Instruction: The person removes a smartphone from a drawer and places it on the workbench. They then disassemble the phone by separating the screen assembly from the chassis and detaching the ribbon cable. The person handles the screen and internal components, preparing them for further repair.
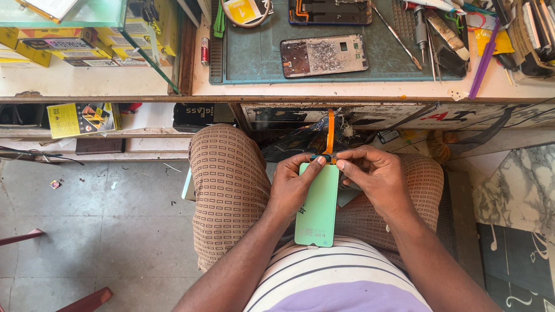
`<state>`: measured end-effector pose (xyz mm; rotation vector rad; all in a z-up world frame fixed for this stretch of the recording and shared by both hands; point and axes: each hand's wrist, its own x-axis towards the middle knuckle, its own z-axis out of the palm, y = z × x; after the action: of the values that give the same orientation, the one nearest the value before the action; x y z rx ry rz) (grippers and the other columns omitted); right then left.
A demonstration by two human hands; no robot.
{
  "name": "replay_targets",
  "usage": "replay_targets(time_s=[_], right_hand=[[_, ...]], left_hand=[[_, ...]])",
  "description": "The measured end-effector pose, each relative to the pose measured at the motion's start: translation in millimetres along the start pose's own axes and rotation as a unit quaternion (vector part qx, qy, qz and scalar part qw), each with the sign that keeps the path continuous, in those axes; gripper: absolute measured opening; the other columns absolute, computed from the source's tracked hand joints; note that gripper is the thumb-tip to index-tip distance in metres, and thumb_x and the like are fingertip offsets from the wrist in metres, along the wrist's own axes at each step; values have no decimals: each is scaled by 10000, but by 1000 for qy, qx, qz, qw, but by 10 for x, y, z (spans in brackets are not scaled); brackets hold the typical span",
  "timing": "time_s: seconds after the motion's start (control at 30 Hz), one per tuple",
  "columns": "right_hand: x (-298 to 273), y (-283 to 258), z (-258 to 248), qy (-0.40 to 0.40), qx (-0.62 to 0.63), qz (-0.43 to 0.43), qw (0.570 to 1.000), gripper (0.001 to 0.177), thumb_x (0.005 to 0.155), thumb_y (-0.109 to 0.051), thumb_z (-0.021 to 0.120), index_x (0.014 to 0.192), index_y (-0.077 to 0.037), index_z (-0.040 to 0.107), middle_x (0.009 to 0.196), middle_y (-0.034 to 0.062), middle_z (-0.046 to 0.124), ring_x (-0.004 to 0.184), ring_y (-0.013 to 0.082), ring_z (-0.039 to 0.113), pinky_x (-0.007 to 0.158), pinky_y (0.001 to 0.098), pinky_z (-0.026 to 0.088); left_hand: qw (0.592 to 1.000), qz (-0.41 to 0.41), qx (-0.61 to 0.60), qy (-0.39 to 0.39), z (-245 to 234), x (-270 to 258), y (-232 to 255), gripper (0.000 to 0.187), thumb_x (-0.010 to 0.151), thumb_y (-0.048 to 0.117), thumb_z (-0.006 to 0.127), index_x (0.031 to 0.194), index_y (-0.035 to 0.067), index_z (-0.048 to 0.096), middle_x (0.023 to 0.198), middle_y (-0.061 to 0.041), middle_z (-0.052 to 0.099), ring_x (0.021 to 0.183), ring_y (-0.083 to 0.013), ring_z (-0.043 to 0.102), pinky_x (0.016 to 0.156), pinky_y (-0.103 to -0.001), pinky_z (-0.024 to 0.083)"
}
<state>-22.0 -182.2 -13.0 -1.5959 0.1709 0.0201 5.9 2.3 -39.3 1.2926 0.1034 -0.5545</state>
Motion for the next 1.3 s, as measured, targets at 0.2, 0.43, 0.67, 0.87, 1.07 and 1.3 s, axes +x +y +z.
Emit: replay_targets(time_s=[0.2,0.43,0.67,0.87,1.07,1.3], right_hand=[[0,18,-8,-4,3,2,1000,144,894,0,761,1037,-24,754,910,62,757,764,78,693,659,221,597],[5,4,-32,-5,-58,-9,998,131,890,-12,770,1019,-26,757,899,61,763,771,77,709,684,218,609],[-14,-55,1,1,-72,-13,997,120,898,-14,755,1018,-24,753,885,62,762,773,79,722,702,223,627],[-22,-97,29,10,-87,-14,996,114,898,-18,753,1012,-21,752,874,69,761,778,78,728,694,220,637],[-29,-101,44,22,-109,-17,994,106,905,-17,759,1010,-22,757,852,74,761,764,84,722,679,219,629],[-14,-92,30,6,-110,-28,994,111,896,-21,754,1007,-25,754,889,71,761,792,92,744,705,231,655]], left_hand=[[1000,-8,10,1,7,-21,40,293,983,309,669,1025,21,708,695,-52,709,547,-96,682,476,-264,570],[999,1,46,8,2,-17,42,304,987,329,672,1043,36,734,704,-30,708,579,-58,661,513,-225,553],[999,-2,43,10,7,-2,21,300,986,325,673,1039,36,733,703,-23,707,576,-58,661,508,-230,550],[999,6,40,4,8,5,6,293,989,322,672,1042,40,733,702,-22,709,575,-55,659,505,-229,546],[999,3,44,8,4,3,2,291,987,318,676,1039,39,736,695,-24,706,570,-56,656,503,-228,541],[998,6,54,9,4,-8,16,287,990,320,671,1037,44,735,699,-28,699,581,-61,660,511,-231,553]])
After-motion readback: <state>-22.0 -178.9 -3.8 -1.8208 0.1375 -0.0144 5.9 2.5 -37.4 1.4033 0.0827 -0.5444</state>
